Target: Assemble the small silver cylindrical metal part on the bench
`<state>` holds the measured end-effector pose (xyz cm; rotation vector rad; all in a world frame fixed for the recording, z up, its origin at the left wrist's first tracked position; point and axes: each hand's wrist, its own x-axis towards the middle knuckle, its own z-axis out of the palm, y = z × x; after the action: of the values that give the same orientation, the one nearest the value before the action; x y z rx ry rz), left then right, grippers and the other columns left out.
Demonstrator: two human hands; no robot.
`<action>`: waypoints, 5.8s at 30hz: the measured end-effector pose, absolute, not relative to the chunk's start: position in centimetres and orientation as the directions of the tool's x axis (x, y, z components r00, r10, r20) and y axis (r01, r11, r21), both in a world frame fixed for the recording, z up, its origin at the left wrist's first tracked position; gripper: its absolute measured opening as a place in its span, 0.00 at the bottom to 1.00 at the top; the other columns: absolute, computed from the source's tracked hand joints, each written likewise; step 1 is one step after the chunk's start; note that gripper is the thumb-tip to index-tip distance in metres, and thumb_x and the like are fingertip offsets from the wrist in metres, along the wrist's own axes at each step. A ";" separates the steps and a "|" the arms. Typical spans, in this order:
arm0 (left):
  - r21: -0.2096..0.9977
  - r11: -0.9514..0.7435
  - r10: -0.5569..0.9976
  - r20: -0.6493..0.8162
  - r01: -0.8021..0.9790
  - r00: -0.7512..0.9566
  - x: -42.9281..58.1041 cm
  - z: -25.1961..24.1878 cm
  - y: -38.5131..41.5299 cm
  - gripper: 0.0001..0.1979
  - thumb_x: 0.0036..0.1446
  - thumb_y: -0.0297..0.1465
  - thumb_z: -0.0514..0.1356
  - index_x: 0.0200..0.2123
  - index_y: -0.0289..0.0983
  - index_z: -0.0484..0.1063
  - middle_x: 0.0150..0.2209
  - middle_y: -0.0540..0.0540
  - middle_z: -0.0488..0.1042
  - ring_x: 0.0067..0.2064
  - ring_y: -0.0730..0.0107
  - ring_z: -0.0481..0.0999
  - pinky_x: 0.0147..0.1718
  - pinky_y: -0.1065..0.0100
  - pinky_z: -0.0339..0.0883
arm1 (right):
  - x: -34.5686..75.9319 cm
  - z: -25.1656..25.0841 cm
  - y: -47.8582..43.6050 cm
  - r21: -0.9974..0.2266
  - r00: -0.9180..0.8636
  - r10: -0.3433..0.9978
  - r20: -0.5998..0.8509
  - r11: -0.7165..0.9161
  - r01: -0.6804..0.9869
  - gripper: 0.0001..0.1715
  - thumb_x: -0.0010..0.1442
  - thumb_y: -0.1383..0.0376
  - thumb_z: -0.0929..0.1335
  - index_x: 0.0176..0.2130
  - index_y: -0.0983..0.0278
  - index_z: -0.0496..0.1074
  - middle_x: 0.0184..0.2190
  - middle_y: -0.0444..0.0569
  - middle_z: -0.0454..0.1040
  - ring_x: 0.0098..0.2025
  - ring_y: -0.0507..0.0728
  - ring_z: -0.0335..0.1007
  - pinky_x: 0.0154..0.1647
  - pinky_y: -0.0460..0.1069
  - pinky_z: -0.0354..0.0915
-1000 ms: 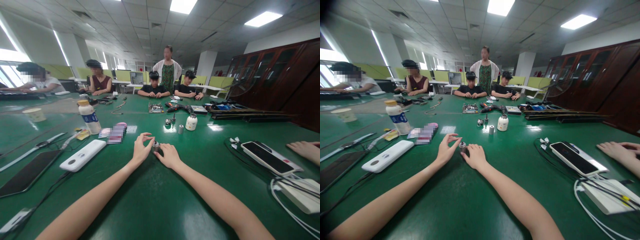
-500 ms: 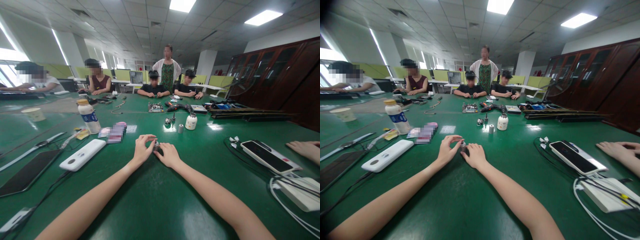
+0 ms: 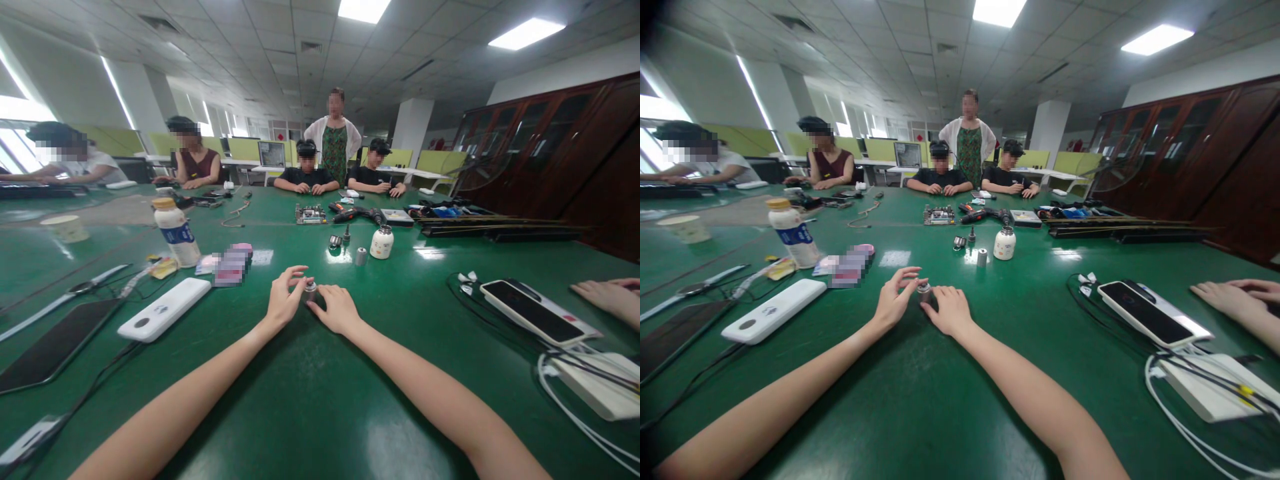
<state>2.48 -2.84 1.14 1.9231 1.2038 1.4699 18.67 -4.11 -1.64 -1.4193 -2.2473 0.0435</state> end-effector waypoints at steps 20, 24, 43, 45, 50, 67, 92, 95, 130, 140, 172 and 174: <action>0.631 -0.520 0.741 0.669 0.576 -0.065 2.3 1.5 -2.3 0.06 0.55 0.34 0.64 0.36 0.41 0.74 0.47 0.44 0.79 0.46 0.59 0.79 0.52 0.56 0.65 | 18.7 -1.5 -4.1 -0.287 -0.345 0.862 0.373 0.460 0.840 0.22 0.67 0.53 0.64 0.53 0.64 0.70 0.51 0.56 0.75 0.52 0.62 0.67 0.52 0.55 0.60; 0.649 -0.357 0.836 0.543 0.672 -0.080 0.9 0.7 -1.5 0.12 0.54 0.32 0.65 0.43 0.42 0.72 0.35 0.47 0.83 0.48 0.53 0.78 0.51 0.51 0.63 | 18.7 -1.7 -4.0 -0.282 -0.346 0.859 0.377 0.462 0.841 0.23 0.67 0.52 0.64 0.53 0.65 0.70 0.52 0.56 0.75 0.53 0.63 0.67 0.52 0.56 0.60; 0.619 -0.508 0.753 0.656 0.599 -0.039 2.8 1.2 -2.7 0.06 0.56 0.34 0.63 0.37 0.42 0.71 0.40 0.46 0.82 0.48 0.56 0.76 0.51 0.55 0.61 | 18.7 -1.6 -4.1 -0.274 -0.344 0.866 0.363 0.452 0.849 0.23 0.67 0.53 0.64 0.54 0.65 0.70 0.51 0.56 0.75 0.53 0.62 0.67 0.52 0.55 0.60; 0.609 -0.515 0.763 0.647 0.603 -0.002 3.3 1.3 -3.1 0.07 0.55 0.33 0.64 0.37 0.42 0.71 0.38 0.47 0.82 0.48 0.55 0.76 0.51 0.54 0.60 | 18.7 -1.5 -4.1 -0.277 -0.344 0.866 0.364 0.453 0.848 0.24 0.68 0.53 0.64 0.54 0.66 0.69 0.51 0.56 0.75 0.53 0.62 0.67 0.52 0.55 0.60; 0.611 -0.493 0.782 0.623 0.619 0.008 3.4 1.4 -3.3 0.08 0.54 0.32 0.65 0.38 0.42 0.70 0.38 0.48 0.82 0.46 0.55 0.76 0.50 0.53 0.61 | 18.7 -1.5 -4.1 -0.280 -0.346 0.865 0.364 0.456 0.845 0.23 0.68 0.53 0.64 0.54 0.66 0.69 0.51 0.56 0.75 0.52 0.62 0.68 0.52 0.55 0.60; 0.572 -0.527 0.749 0.662 0.629 0.025 2.8 1.3 -3.0 0.12 0.52 0.39 0.67 0.37 0.41 0.71 0.40 0.45 0.81 0.46 0.56 0.79 0.53 0.54 0.59 | 18.7 -1.5 -4.2 -0.277 -0.341 0.871 0.355 0.446 0.851 0.23 0.68 0.53 0.64 0.53 0.66 0.70 0.51 0.55 0.75 0.53 0.63 0.67 0.52 0.56 0.60; 0.673 -0.303 0.899 0.438 0.674 -0.033 -0.8 -1.0 -0.1 0.09 0.50 0.36 0.66 0.35 0.44 0.73 0.29 0.49 0.83 0.43 0.51 0.81 0.47 0.51 0.66 | 18.7 -1.5 -4.1 -0.258 -0.353 0.866 0.355 0.453 0.853 0.22 0.68 0.53 0.63 0.52 0.65 0.70 0.51 0.56 0.74 0.52 0.62 0.66 0.51 0.55 0.59; 0.723 -0.404 0.841 0.534 0.560 -0.083 0.2 -0.2 -0.6 0.11 0.53 0.39 0.65 0.38 0.42 0.71 0.32 0.48 0.83 0.43 0.56 0.82 0.50 0.53 0.67 | 18.7 -1.6 -4.1 -0.257 -0.351 0.863 0.363 0.455 0.853 0.22 0.68 0.52 0.63 0.52 0.65 0.70 0.51 0.56 0.75 0.52 0.62 0.67 0.51 0.55 0.59; 0.772 -0.482 0.823 0.561 0.416 -0.088 2.5 1.6 -1.8 0.12 0.49 0.38 0.67 0.34 0.40 0.70 0.43 0.44 0.81 0.40 0.62 0.81 0.47 0.60 0.69 | 18.7 -1.6 -4.2 -0.271 -0.344 0.862 0.373 0.456 0.848 0.22 0.68 0.53 0.64 0.53 0.65 0.70 0.51 0.55 0.75 0.52 0.63 0.67 0.51 0.55 0.59; 0.601 -0.211 0.923 0.382 0.771 -0.045 -0.5 -0.7 -0.5 0.10 0.50 0.35 0.67 0.38 0.44 0.75 0.33 0.46 0.84 0.52 0.44 0.74 0.51 0.45 0.55 | 18.8 -1.7 -4.1 -0.269 -0.349 0.862 0.369 0.458 0.847 0.22 0.67 0.53 0.64 0.52 0.66 0.70 0.51 0.56 0.75 0.52 0.62 0.66 0.52 0.55 0.59; 0.755 -0.448 0.841 0.538 0.479 -0.062 2.1 1.9 -2.1 0.14 0.61 0.45 0.56 0.37 0.41 0.71 0.30 0.47 0.83 0.40 0.59 0.82 0.50 0.57 0.68 | 18.7 -1.4 -4.2 -0.281 -0.339 0.868 0.363 0.448 0.848 0.22 0.67 0.53 0.64 0.53 0.65 0.71 0.51 0.55 0.75 0.53 0.62 0.67 0.51 0.55 0.59; 0.741 -0.473 0.835 0.550 0.477 -0.026 2.0 1.8 -2.1 0.13 0.59 0.43 0.59 0.40 0.40 0.71 0.34 0.46 0.83 0.44 0.58 0.81 0.52 0.56 0.66 | 18.7 -1.5 -4.2 -0.283 -0.340 0.865 0.368 0.453 0.846 0.22 0.67 0.53 0.64 0.53 0.65 0.70 0.51 0.55 0.75 0.53 0.62 0.67 0.52 0.55 0.59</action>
<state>2.04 -2.13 1.84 1.9238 1.3776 1.4987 18.72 -4.20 -1.47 -1.4315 -2.2419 0.0562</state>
